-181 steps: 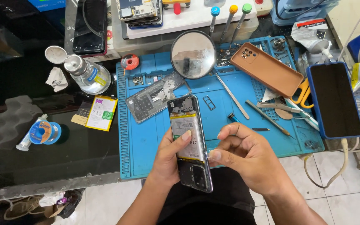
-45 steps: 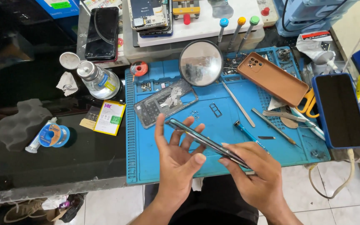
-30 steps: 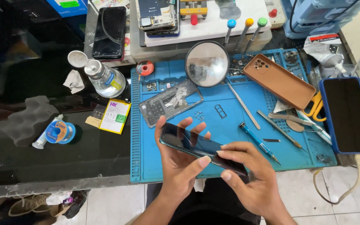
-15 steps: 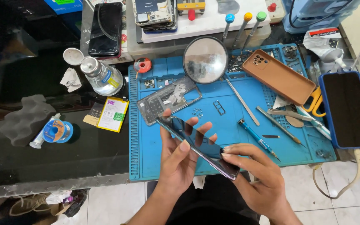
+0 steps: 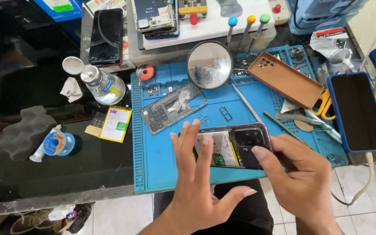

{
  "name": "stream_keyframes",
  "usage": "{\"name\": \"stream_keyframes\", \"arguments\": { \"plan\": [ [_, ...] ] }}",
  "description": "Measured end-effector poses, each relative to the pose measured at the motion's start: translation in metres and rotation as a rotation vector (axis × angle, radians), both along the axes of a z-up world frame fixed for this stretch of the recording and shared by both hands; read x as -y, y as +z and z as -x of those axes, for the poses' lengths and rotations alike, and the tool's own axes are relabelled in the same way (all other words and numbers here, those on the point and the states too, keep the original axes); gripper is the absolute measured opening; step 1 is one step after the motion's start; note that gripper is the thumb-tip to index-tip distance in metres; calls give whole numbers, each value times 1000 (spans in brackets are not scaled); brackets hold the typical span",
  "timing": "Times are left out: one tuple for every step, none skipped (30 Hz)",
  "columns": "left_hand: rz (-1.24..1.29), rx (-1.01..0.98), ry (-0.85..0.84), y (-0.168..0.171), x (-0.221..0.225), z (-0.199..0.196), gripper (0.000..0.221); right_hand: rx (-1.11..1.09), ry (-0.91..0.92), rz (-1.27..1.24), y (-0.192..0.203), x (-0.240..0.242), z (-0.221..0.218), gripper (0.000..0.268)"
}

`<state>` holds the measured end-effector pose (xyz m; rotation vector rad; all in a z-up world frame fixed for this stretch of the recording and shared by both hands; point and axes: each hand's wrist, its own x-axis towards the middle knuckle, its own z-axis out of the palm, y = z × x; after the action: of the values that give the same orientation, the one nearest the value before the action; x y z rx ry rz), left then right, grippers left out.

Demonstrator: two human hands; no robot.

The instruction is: Disassembling a mobile phone to clean the frame and remove internal components like the battery.

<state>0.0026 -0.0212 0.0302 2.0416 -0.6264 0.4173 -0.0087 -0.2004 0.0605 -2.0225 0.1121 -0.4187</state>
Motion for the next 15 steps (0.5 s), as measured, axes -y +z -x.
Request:
{"name": "stream_keyframes", "arguments": {
  "plan": [
    [0,6,-4,4,-1,-4,93,6,-4,0,5,1,-4,12],
    [-19,-40,-41,7,-3,-4,96,0,-18,6,9,1,-4,12],
    [-39,-86,-78,10,-4,-4,99,-6,-33,12,13,1,-5,12],
    [-42,-90,-84,10,-6,-7,99,-11,-38,8,15,3,-9,12],
    [-60,-199,-125,11,-7,-10,92,-71,-43,-5,17,5,-13,10],
    [-76,-299,-166,12,-8,-15,86,-124,-47,-16,20,7,-19,9],
    [-78,-296,-170,10,-11,-17,86,-120,-51,-18,22,10,-24,9],
    [-99,-266,-146,8,-12,-20,80,-169,-17,-34,24,13,-29,23],
    [-120,-237,-121,6,-15,-23,76,-217,18,-50,26,16,-34,41],
    [-121,-236,-122,3,-17,-25,76,-216,17,-50,27,16,-36,41],
    [-124,-269,-150,1,-21,-27,72,-237,47,-108,28,16,-38,53],
    [-124,-301,-176,-2,-23,-29,69,-259,79,-164,29,16,-40,66],
    [-122,-300,-175,4,-26,-37,69,-257,81,-162,20,21,-37,66],
    [-59,-453,-250,10,-30,-43,68,-224,166,-121,11,26,-34,44],
    [7,-605,-326,16,-34,-49,68,-192,250,-81,2,31,-31,36]
  ]
}}
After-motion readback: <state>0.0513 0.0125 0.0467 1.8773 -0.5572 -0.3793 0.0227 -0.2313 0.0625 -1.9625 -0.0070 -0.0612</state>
